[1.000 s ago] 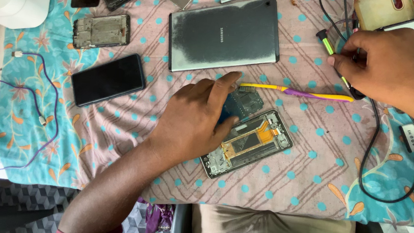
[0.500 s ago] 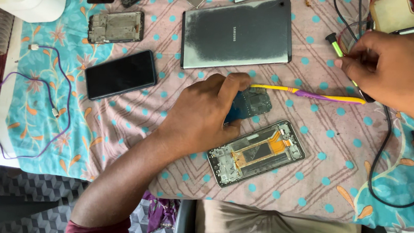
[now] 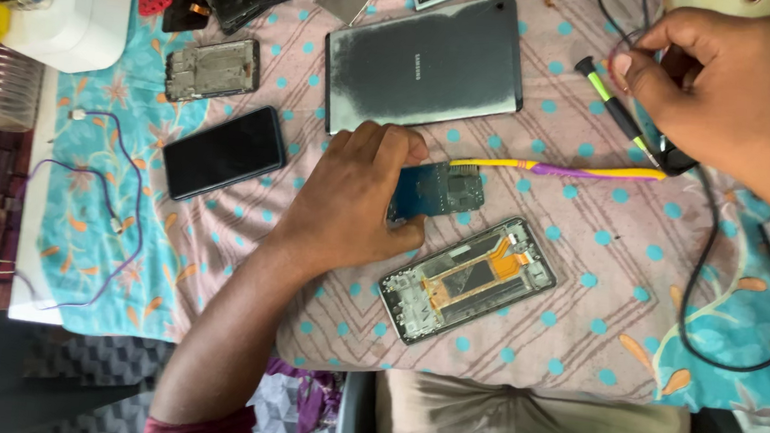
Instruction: The person cleans a small electronic component with a toothbrush, then places it into a disassembled phone chassis. They then open a tablet, remove its back cover, and use a screwdriver to work on the internal components.
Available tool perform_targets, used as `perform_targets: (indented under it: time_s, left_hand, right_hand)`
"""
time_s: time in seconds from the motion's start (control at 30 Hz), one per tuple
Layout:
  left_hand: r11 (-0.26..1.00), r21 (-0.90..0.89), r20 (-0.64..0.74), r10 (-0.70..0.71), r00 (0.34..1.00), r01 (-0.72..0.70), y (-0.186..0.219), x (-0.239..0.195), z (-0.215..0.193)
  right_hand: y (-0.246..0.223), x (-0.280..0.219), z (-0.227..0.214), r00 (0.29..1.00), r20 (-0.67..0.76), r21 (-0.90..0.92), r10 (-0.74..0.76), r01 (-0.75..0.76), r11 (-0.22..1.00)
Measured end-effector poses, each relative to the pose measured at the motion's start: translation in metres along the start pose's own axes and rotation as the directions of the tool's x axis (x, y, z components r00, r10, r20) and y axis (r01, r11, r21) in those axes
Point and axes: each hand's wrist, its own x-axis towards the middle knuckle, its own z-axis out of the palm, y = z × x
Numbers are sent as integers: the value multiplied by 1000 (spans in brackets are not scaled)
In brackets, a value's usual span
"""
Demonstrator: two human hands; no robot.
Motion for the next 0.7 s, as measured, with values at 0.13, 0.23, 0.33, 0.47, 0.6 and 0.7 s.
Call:
perform_targets:
  time_s: [0.13, 0.23, 0.33, 0.47, 0.6, 0.7]
  left_hand:
    - [999, 11, 66, -37, 997, 37, -2, 5, -6]
    - [997, -12, 103, -70, 992, 72, 3, 5, -12]
    - [991, -64, 165, -104, 981, 116, 8, 1, -18]
    - [997, -53, 168, -44, 985, 53, 16, -5, -17]
    - [1000, -17, 155, -3, 988, 5, 20, -5, -13]
    - [998, -49, 187, -40, 982, 50, 22, -5, -18]
  right_hand:
    - [-2, 2, 8, 999, 36, 168, 40, -46, 985]
    - [1, 3, 8, 999, 25, 211, 28, -33, 977]
    - [3, 3, 8, 999, 22, 228, 34, -38, 973]
    - [2, 2, 11, 998, 43, 271, 55, -64, 961]
    - [1, 1, 8, 998, 42, 245, 44, -53, 968]
    - [-2, 2, 7, 999, 43, 208, 32, -40, 977]
